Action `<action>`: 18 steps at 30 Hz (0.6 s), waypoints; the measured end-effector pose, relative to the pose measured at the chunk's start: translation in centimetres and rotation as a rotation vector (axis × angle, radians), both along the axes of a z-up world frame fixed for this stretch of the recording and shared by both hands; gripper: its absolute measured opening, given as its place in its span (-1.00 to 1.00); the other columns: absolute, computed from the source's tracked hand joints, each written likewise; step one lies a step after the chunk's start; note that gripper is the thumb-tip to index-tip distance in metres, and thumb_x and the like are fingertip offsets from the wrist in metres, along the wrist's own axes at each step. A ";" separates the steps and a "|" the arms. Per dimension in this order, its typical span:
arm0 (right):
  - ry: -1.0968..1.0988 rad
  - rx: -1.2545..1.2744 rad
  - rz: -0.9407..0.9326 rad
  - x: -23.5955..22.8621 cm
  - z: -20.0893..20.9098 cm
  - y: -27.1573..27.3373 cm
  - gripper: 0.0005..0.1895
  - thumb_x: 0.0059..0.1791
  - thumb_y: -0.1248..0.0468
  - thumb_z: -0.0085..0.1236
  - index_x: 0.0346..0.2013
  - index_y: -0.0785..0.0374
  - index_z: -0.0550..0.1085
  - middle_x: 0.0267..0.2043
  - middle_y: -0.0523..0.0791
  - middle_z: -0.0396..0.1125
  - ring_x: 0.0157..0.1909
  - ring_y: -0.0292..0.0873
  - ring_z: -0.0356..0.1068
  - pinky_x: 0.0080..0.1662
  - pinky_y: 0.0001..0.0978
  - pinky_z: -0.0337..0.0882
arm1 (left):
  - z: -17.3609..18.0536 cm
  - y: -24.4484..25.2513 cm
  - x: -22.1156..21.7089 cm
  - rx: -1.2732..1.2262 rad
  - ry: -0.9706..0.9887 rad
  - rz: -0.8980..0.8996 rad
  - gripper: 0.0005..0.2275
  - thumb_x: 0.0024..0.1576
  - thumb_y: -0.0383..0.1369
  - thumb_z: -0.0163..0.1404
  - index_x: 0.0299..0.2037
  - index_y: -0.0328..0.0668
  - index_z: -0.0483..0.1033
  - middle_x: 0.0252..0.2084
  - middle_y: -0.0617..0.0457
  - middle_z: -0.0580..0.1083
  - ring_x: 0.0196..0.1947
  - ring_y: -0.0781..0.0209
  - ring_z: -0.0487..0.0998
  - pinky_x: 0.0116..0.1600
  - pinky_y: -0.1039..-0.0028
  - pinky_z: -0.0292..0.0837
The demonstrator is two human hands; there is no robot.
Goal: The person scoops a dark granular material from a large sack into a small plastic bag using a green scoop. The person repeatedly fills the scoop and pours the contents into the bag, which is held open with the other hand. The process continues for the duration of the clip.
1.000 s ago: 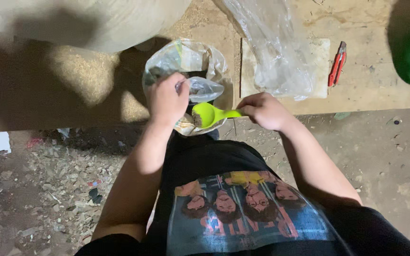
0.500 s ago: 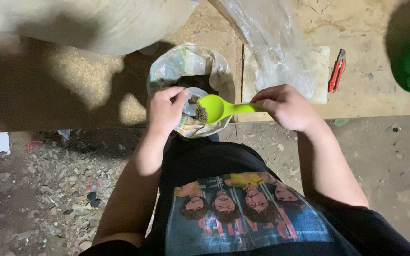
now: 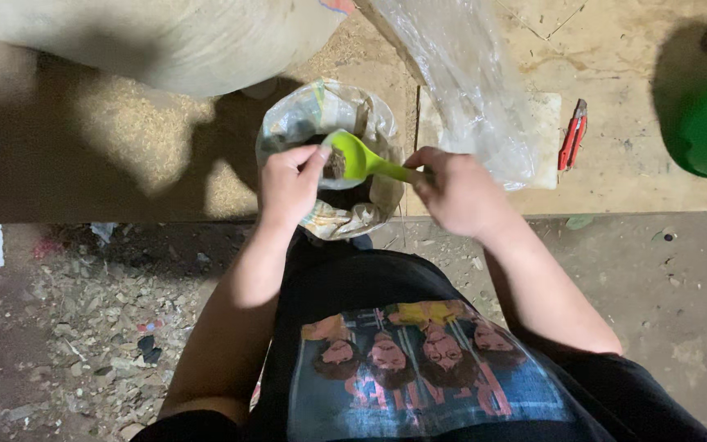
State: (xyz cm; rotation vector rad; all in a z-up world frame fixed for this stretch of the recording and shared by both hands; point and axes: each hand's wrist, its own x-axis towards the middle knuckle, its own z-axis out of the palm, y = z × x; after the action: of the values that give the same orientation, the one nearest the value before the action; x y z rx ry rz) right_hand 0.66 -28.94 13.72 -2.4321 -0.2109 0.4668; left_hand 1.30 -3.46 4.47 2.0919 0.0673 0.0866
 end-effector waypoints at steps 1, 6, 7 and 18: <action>-0.051 -0.012 0.029 -0.5 0.1 0.4 -0.78 0.05 0.21 0.10 -0.06 0.21 0.53 -0.39 0.06 0.46 -0.36 0.10 0.48 -0.25 -0.07 0.44 | 0.3 0.0 0.1 -0.011 0.086 0.044 -0.77 0.22 -0.22 0.14 -0.08 -0.17 0.68 -0.39 -0.03 0.62 -0.45 0.36 0.61 -0.33 0.49 0.45; -0.467 0.007 0.101 -2.3 0.0 0.7 -0.82 0.05 0.31 0.10 -0.05 0.20 0.47 -0.25 0.08 0.44 -0.24 0.20 0.45 -0.25 -0.02 0.41 | 1.7 1.0 1.6 -0.146 0.265 0.178 -0.79 0.23 -0.24 0.10 -0.09 -0.14 0.71 -0.55 0.08 0.54 -0.61 0.42 0.45 -0.47 0.55 0.30; -0.502 0.034 0.101 -2.4 0.1 0.3 -0.82 0.06 0.32 0.09 -0.03 0.19 0.46 -0.25 0.07 0.43 -0.22 0.19 0.45 -0.24 -0.04 0.41 | 1.8 1.3 1.7 -0.154 0.269 0.183 -0.79 0.23 -0.25 0.09 -0.09 -0.14 0.70 -0.53 0.09 0.55 -0.61 0.41 0.43 -0.46 0.55 0.30; 0.075 -0.069 0.073 -1.5 0.3 -2.1 -0.77 0.03 0.24 0.05 -0.04 0.16 0.50 -0.37 0.04 0.48 -0.32 0.04 0.49 -0.20 -0.09 0.45 | -0.1 2.1 2.8 -0.633 -0.013 0.160 -0.80 0.28 -0.34 0.07 -0.01 -0.28 0.64 -0.17 0.06 0.65 -0.20 0.41 0.66 -0.21 0.59 0.47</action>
State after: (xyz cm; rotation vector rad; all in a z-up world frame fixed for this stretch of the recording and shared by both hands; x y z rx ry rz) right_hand -0.81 -31.08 14.03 -2.4758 -0.2565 0.6057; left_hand 4.13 -1.35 4.33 1.4514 0.2242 0.1531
